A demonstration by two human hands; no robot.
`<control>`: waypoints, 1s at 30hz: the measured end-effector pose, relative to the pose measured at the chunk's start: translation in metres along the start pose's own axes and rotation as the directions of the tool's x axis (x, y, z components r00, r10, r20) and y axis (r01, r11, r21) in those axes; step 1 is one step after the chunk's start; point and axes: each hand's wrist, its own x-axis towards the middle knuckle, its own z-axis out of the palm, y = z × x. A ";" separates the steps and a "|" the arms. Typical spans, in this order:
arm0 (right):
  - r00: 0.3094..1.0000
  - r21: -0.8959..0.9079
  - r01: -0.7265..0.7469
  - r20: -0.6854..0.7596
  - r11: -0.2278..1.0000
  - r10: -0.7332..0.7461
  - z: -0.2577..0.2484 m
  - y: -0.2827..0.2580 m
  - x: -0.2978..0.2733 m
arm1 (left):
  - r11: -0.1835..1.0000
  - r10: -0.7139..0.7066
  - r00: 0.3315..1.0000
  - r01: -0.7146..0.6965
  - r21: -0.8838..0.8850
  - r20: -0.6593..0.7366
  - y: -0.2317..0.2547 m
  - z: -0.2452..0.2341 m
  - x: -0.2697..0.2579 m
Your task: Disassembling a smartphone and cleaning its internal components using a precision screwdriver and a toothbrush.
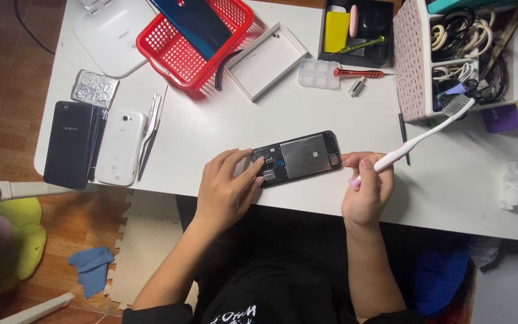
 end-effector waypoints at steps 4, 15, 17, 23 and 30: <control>1.000 0.011 -0.007 -0.010 1.000 0.007 0.002 -0.003 0.000 | 1.000 -0.008 1.000 0.008 0.001 0.001 0.000 -0.002 0.000; 1.000 0.006 -0.003 0.001 1.000 0.003 0.002 -0.004 0.000 | 0.999 0.044 0.997 -0.041 0.033 -0.070 -0.004 0.005 -0.005; 1.000 0.003 -0.004 0.007 1.000 0.004 0.001 -0.002 0.000 | 0.999 0.037 0.998 -0.035 0.036 -0.051 -0.002 0.003 -0.004; 1.000 -0.006 -0.007 0.010 1.000 0.007 0.001 -0.002 -0.001 | 0.996 0.036 0.997 -0.031 0.080 -0.064 -0.002 0.005 -0.005; 1.000 -0.010 -0.013 0.008 1.000 0.013 0.002 -0.004 0.000 | 0.987 0.085 0.990 -0.068 0.146 -0.115 -0.009 0.017 -0.012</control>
